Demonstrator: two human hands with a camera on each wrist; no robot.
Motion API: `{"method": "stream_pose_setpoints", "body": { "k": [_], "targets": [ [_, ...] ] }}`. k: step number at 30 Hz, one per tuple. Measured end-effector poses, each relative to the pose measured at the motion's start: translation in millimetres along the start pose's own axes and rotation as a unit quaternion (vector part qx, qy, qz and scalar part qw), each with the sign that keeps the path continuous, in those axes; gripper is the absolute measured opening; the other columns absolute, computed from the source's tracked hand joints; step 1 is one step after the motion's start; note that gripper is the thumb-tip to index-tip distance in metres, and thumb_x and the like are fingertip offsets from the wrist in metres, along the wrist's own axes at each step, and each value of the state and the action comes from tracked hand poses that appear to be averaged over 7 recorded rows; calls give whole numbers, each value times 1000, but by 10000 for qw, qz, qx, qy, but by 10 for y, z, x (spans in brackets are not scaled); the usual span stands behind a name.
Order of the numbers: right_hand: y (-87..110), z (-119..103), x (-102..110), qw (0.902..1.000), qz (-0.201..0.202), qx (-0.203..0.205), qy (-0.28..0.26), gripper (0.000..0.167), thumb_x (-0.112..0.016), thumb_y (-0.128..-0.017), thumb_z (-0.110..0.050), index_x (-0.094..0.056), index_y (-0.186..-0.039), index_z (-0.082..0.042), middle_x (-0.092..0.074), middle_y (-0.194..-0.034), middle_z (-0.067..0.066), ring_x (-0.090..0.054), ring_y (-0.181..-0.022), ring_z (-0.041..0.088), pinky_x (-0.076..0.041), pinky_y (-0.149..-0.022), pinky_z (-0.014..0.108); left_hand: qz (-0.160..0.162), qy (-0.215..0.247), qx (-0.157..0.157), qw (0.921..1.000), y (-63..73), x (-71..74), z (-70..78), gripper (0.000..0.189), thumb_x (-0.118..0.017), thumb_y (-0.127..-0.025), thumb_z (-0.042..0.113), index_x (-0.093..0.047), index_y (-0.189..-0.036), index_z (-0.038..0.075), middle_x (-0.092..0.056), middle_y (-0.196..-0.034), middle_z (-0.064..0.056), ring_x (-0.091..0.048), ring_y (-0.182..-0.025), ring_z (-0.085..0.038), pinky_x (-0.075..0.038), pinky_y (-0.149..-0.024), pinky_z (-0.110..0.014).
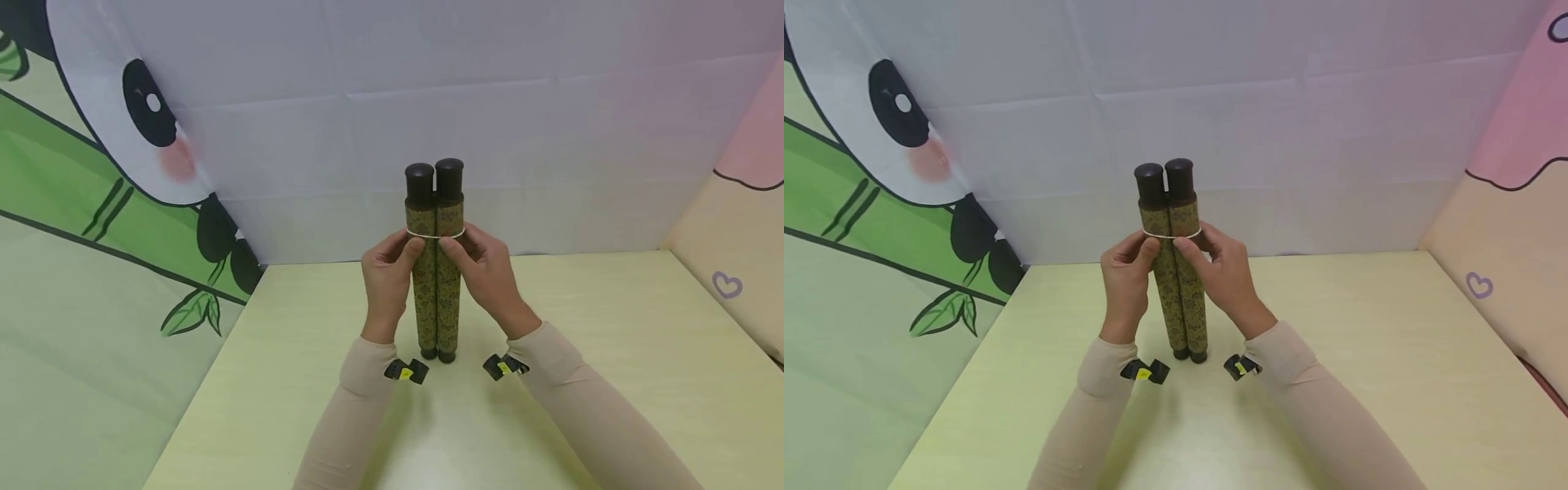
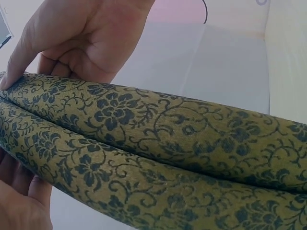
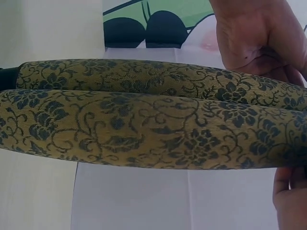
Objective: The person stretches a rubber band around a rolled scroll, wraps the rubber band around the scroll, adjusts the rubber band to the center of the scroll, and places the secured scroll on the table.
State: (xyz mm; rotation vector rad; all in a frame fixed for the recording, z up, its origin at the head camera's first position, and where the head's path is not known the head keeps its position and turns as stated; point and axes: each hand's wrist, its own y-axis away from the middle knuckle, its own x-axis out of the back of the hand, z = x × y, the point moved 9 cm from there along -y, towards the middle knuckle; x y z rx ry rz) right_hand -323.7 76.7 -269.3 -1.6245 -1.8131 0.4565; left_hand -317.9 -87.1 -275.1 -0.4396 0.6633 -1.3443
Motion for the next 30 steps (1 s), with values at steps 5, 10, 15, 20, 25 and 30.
{"method": "stream_pose_setpoints", "body": {
  "k": [5, 10, 15, 20, 25, 30],
  "targets": [
    [2, -4, -2, 10000, 5, 53, -46, 37, -60, -105, -34, -66, -133, -11, -61, -75, 7, -49, -61, 19, -40, -58, 31, 65, 22, -35, 10000, -6, 11, 0, 75, -77, -79, 58, -73, -113, -9, -76, -104, -12, -71, -93, -14, -56, -85, -34],
    [5, -2, 14, 10000, 41, 59, -52, 36, -59, -105, -33, -66, -133, -12, -57, -72, 7, -46, -60, 19, -39, -57, 31, 85, 19, -38, 10000, -7, -8, 10, 74, -78, -79, 58, -74, -109, -10, -77, -99, -7, -71, -89, -13, -56, -82, -32],
    [9, -3, 28, 10000, 26, 41, -38, 34, -60, -105, -30, -65, -134, -11, -61, -76, 6, -49, -63, 19, -40, -58, 31, 116, 20, -38, 9999, -8, -20, 9, 75, -78, -78, 59, -74, -106, -10, -77, -95, -4, -70, -86, -13, -56, -79, -31],
    [17, -12, 31, 10000, 45, 2, -76, 32, -61, -105, -22, -65, -132, -7, -64, -81, 9, -52, -66, 20, -41, -60, 29, 76, 66, -19, 9999, -8, -30, -15, 72, -78, -79, 56, -74, -107, -10, -76, -95, -1, -71, -87, -14, -56, -80, -31],
    [36, 1, 9, 10000, -4, 3, -72, 33, -61, -104, -23, -65, -133, -6, -64, -80, 10, -52, -66, 20, -41, -60, 29, 105, 43, 7, 9999, 21, -9, -19, 71, -78, -79, 55, -74, -107, -10, -75, -94, 2, -70, -87, -14, -56, -79, -30],
    [22, -7, 12, 10000, -38, 79, 3, 36, -61, -104, -34, -67, -130, -9, -62, -77, 6, -52, -64, 19, -42, -59, 31, 2, 115, 24, 9999, 15, -11, -15, 73, -78, -79, 56, -73, -111, -10, -75, -98, 0, -70, -90, -14, -56, -82, -31]
  ]
}}
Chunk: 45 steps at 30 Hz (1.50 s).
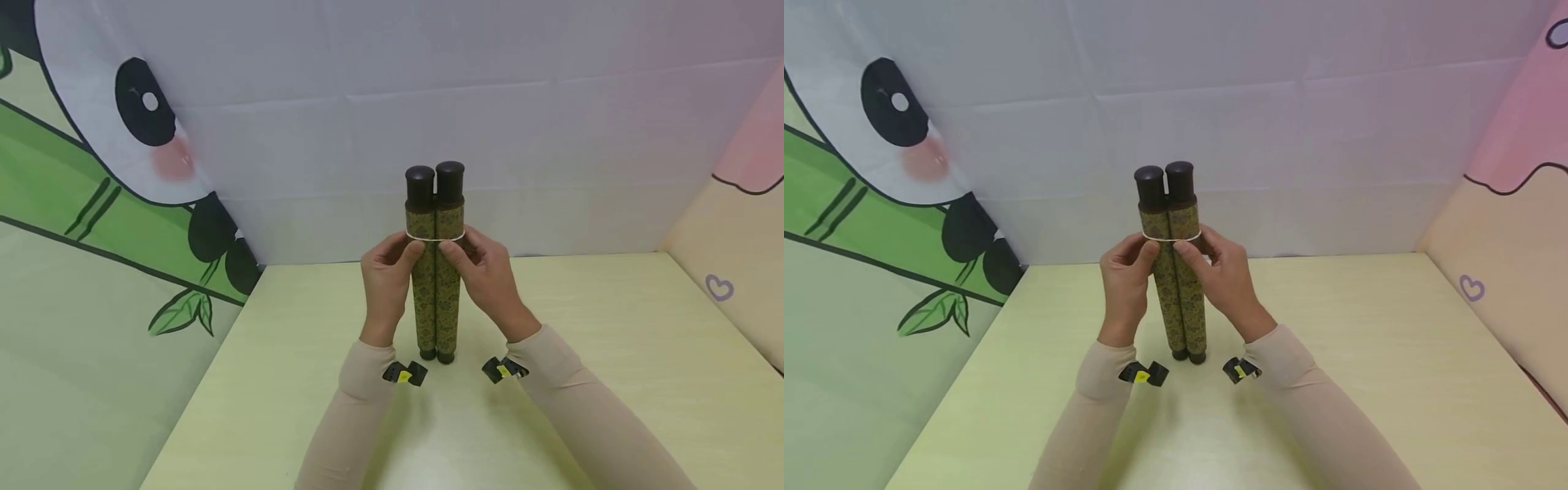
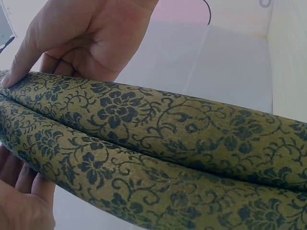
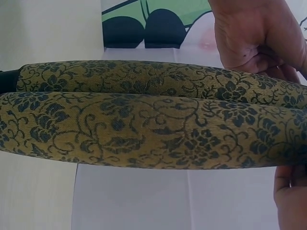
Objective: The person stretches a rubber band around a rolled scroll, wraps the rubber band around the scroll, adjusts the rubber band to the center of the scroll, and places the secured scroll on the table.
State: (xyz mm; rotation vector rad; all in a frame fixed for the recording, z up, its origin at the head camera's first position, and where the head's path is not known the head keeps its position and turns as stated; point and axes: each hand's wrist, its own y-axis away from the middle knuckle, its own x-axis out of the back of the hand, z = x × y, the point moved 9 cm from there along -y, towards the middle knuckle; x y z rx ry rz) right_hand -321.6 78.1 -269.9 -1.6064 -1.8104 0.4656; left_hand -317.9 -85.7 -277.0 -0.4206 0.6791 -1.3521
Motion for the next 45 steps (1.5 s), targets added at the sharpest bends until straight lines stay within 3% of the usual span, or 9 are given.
{"method": "stream_pose_setpoints", "body": {
  "k": [9, 15, 22, 28, 35, 40, 45],
  "targets": [
    [-118, 172, 166, 9985, -426, -324, 66, 36, -60, -104, -36, -68, -124, -6, -72, -96, 8, -63, -80, 17, -51, -71, 32, 18, -158, 170, 9997, -51, -157, -126, 74, -79, -79, 55, -71, -115, -9, -74, -99, 3, -70, -92, -14, -56, -82, -30],
    [-215, 194, 280, 9968, -700, -390, -45, 40, -61, -103, -38, -65, -133, -11, -72, -98, 8, -65, -83, 18, -50, -72, 37, 55, -552, 180, 9983, -84, -233, -140, 78, -75, -80, 61, -70, -118, -6, -75, -104, -10, -71, -95, -14, -57, -84, -33],
    [-399, 68, 385, 9949, -893, -461, 73, 55, -60, -101, -51, -57, -142, -15, -69, -110, 7, -64, -95, 20, -47, -79, 44, 114, -587, 218, 9980, -160, -290, -128, 85, -74, -77, 66, -67, -127, -3, -73, -109, -21, -72, -101, -19, -57, -87, -36],
    [-546, -50, 465, 9956, -853, -307, 231, 44, -66, -99, -41, -66, -132, -12, -72, -101, 7, -65, -90, 18, -49, -79, 42, -351, -530, 521, 9966, -262, -305, -101, 85, -76, -78, 64, -61, -139, 5, -73, -110, -17, -72, -97, -18, -57, -86, -36],
    [-625, 9, 481, 9940, -957, -313, 426, 37, -70, -98, -32, -69, -129, -11, -73, -99, 7, -62, -82, 18, -47, -72, 39, -1001, -456, 803, 9907, -483, -423, 21, 90, -75, -79, 67, -56, -146, 10, -64, -134, -13, -62, -123, -23, -53, -97, -40],
    [-664, 10, 458, 9934, -1075, -224, 330, 34, -69, -99, -29, -69, -128, -10, -70, -91, 8, -55, -74, 22, -44, -68, 36, -1219, -441, 671, 9893, -588, -526, 40, 79, -73, -83, 64, -64, -136, 6, -68, -123, -11, -66, -111, -24, -52, -90, -37],
    [-691, -41, 418, 9927, -1179, -228, 131, 33, -70, -99, -24, -69, -129, -9, -74, -106, 6, -63, -87, 18, -48, -76, 37, -1116, -57, 767, 9908, -583, -493, -13, 76, -77, -80, 60, -69, -128, 2, -72, -114, -7, -67, -97, -19, -51, -84, -33]
  ]
}}
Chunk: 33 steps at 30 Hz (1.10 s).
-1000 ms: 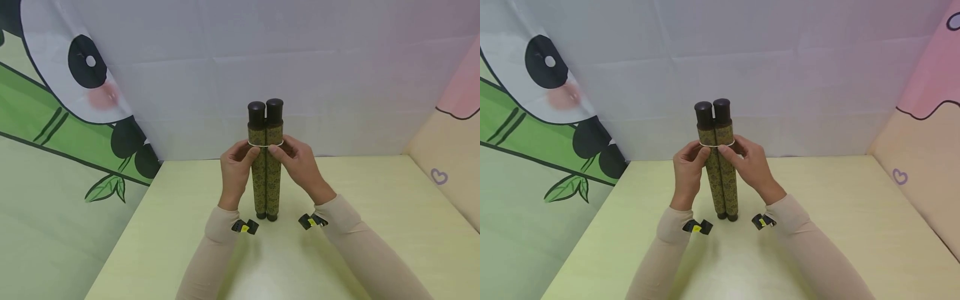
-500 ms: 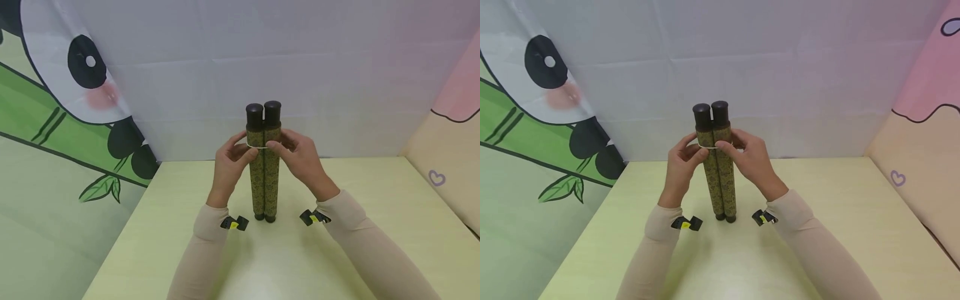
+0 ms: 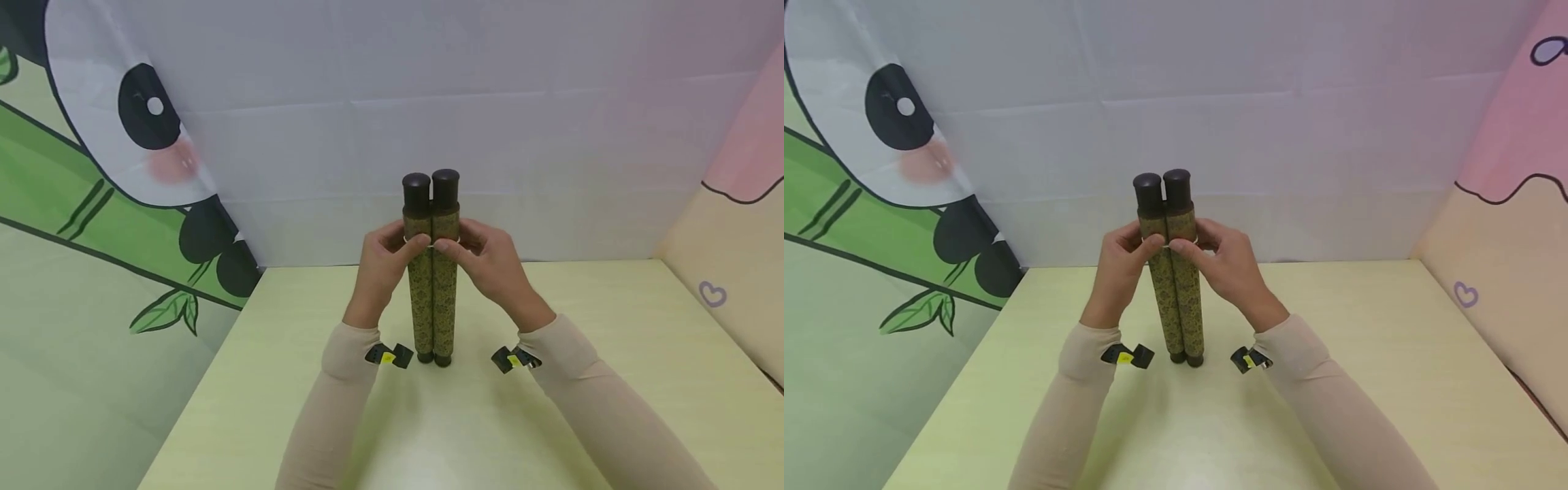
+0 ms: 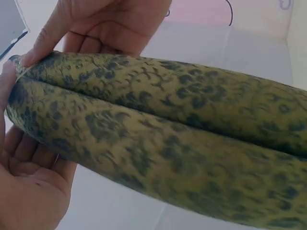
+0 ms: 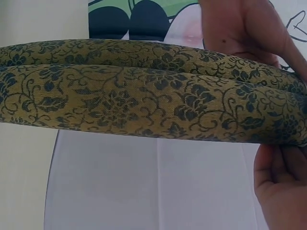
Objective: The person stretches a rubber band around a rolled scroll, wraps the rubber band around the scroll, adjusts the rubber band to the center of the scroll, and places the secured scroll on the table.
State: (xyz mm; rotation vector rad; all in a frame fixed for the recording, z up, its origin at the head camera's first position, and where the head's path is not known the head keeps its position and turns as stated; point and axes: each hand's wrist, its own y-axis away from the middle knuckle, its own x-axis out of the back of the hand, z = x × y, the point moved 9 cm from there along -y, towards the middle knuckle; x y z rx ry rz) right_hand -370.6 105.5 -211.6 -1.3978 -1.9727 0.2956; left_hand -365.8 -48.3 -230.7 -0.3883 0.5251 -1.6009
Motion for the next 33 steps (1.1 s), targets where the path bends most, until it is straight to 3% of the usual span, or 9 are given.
{"method": "stream_pose_setpoints", "body": {
  "k": [6, 14, 26, 33],
  "targets": [
    [8, -92, -42, 9994, -85, 140, -297, 36, -71, -98, -23, -68, -130, -8, -73, -115, 6, -67, -98, 16, -51, -80, 40, 124, 290, 15, 9995, 102, 57, -29, 78, -80, -79, 58, -68, -128, -1, -73, -112, -4, -66, -97, -16, -51, -85, -33],
    [36, -58, -30, 9999, 13, 86, -86, 35, -70, -99, -27, -69, -129, -8, -74, -111, 7, -60, -84, 20, -47, -73, 38, 166, 548, 6, 9984, 140, 34, -92, 76, -80, -80, 53, -66, -130, -3, -73, -107, 2, -63, -94, -13, -49, -83, -32],
    [70, -38, -22, 9996, 126, 256, -67, 35, -68, -100, -22, -67, -131, -8, -74, -106, 7, -57, -76, 20, -44, -66, 33, 194, 570, -42, 9982, 139, 5, -132, 75, -80, -80, 53, -67, -128, -3, -71, -98, 2, -61, -87, -13, -48, -79, -31],
    [103, 27, -55, 9999, 104, 93, 85, 36, -67, -101, -26, -67, -132, -10, -74, -103, 6, -56, -76, 18, -43, -67, 34, 182, 640, 115, 9977, 164, 33, -215, 70, -81, -80, 51, -70, -126, 0, -71, -94, 2, -58, -82, -12, -48, -75, -29]
  ]
}}
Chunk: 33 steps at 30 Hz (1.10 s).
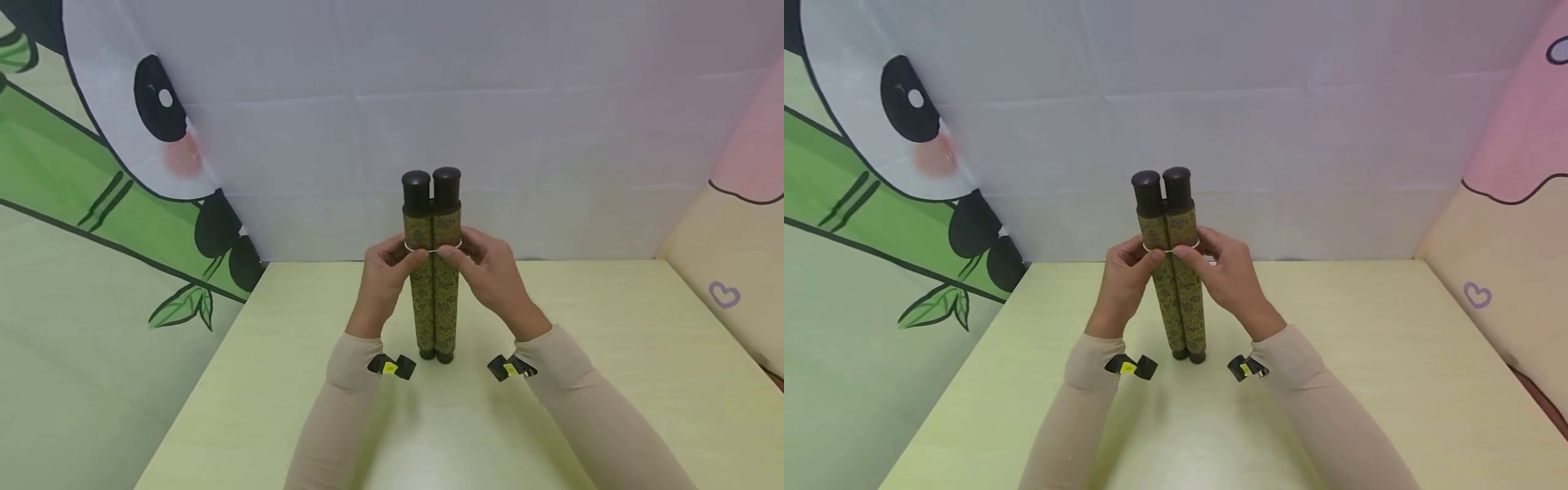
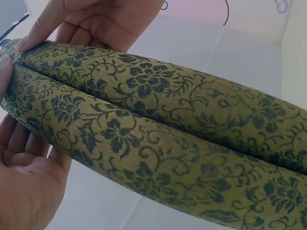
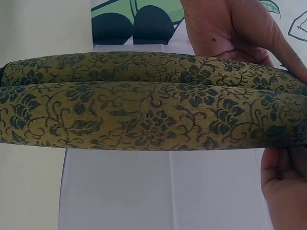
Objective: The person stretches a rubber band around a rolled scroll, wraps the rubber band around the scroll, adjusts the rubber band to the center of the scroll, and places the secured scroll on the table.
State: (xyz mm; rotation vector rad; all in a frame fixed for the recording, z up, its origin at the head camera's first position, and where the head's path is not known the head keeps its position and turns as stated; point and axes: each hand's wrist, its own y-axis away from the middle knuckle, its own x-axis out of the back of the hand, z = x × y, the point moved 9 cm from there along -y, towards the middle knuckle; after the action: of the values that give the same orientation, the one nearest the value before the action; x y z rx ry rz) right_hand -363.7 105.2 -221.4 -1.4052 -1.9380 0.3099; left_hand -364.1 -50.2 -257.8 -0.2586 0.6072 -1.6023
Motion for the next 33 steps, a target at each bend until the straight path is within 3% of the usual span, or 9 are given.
{"method": "stream_pose_setpoints", "body": {
  "k": [7, 11, 18, 33],
  "targets": [
    [228, -79, -170, 9997, 95, -203, -6, 38, -66, -101, -24, -64, -136, -9, -73, -106, 6, -63, -83, 19, -46, -70, 36, -182, 23, 24, 9998, 195, 76, 48, 71, -80, -81, 52, -68, -127, -2, -72, -101, 2, -62, -89, -14, -50, -82, -31],
    [317, -125, -234, 9993, 202, -281, 122, 38, -65, -102, -25, -64, -137, -10, -73, -100, 6, -61, -77, 20, -46, -68, 36, -216, 60, 20, 9997, 278, 106, 79, 67, -79, -83, 51, -69, -127, 1, -72, -107, 1, -65, -95, -15, -51, -86, -32],
    [469, -211, -376, 9982, 361, -401, 266, 39, -63, -104, -25, -62, -139, -9, -74, -103, 7, -64, -79, 19, -47, -69, 34, -339, 182, 210, 9990, 458, 185, 101, 73, -79, -81, 52, -67, -131, 0, -72, -114, 1, -66, -105, -17, -50, -92, -34],
    [309, -50, -215, 9995, 230, -221, 9, 39, -63, -104, -25, -61, -140, -10, -74, -103, 7, -62, -76, 19, -46, -67, 35, -12, 57, 236, 9997, 297, 79, 3, 76, -79, -80, 53, -66, -130, -3, -73, -113, 3, -66, -106, -15, -50, -90, -31]
  ]
}}
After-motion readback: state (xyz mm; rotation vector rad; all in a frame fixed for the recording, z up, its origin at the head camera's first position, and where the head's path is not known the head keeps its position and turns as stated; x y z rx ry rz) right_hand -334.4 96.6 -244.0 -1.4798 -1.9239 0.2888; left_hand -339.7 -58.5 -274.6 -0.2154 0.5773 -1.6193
